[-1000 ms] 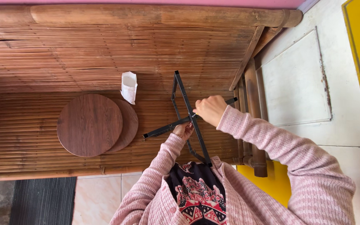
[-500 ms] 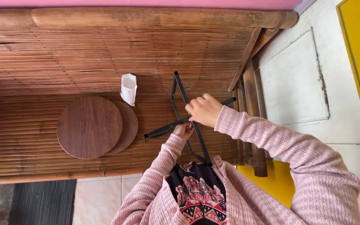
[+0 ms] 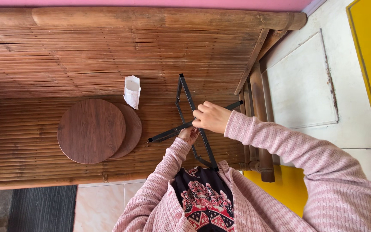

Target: The person assembles a black metal frame by inserting and tightening screws with a yellow-handled screwdriver. They repeatedly adjust the frame's position on a bamboo surface and tighten multiple joints to secure the structure.

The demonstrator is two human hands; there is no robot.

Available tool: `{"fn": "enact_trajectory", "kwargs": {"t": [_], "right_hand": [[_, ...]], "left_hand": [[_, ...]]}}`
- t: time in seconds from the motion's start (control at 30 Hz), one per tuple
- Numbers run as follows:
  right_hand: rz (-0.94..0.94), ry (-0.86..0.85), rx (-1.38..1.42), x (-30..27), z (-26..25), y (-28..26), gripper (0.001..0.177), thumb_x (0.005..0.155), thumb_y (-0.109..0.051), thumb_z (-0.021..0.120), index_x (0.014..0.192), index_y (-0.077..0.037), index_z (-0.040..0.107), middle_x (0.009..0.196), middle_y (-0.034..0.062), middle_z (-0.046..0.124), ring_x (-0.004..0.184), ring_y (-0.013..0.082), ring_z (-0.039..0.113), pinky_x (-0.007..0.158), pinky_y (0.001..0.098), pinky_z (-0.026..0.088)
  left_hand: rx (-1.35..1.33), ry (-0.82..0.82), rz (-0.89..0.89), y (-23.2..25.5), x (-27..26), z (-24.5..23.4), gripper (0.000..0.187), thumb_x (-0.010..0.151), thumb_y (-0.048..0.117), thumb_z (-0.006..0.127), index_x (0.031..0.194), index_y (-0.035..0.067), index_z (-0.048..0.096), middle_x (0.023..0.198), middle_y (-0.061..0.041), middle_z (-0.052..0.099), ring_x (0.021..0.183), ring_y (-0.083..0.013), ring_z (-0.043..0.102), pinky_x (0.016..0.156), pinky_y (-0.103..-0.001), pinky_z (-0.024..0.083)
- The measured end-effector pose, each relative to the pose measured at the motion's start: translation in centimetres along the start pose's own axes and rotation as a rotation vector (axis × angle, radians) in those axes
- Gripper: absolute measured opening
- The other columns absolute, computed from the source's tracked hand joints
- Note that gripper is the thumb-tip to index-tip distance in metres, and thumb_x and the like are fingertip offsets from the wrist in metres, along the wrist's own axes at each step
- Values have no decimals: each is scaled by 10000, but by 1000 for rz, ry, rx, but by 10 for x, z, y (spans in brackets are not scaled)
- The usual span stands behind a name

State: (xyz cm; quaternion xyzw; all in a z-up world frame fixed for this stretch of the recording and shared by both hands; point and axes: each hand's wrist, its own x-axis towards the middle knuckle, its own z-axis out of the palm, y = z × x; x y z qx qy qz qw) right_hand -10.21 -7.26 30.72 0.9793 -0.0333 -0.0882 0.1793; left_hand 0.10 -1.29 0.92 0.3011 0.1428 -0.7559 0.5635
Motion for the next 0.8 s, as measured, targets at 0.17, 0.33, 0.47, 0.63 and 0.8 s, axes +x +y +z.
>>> {"fn": "enact_trajectory", "kwargs": {"t": [0.17,0.33,0.47,0.63,0.8], "right_hand": [[401,-255,253,2,3,7,410,949,-471,614,841,-76,597,696,21,607,656,152,632,590,299,523],[377,-263,150,5,19,-5,323,951,-320,681,762,-65,622,585,21,587,525,134,586,517,301,514],[180,16,-15,3,12,-9,95,820,-159,721,783,-116,645,712,-17,619,699,123,605,654,282,520],[-34,99,44,2,-6,-10,144,832,-174,723,751,-153,606,776,-30,617,778,127,595,676,267,514],[426,-256,334,8,-6,3,501,943,-526,664,904,-35,572,616,31,580,478,153,565,419,281,468]], "left_hand": [[-7,-24,-12,-2,2,-3,58,946,-8,646,987,-45,630,904,-120,699,792,-166,685,729,-278,616],[0,-12,-25,-3,7,-7,58,954,-7,646,982,-53,624,895,-121,695,780,-164,683,719,-272,622],[3,1,-6,-2,4,-4,46,953,2,648,970,-32,622,892,-104,690,779,-154,673,729,-276,620],[7,19,26,-2,0,-1,34,944,7,650,970,10,628,911,-76,701,805,-133,667,723,-255,596],[15,2,8,0,-3,1,55,951,13,677,944,12,623,876,-82,677,781,-140,644,735,-281,611]]}}
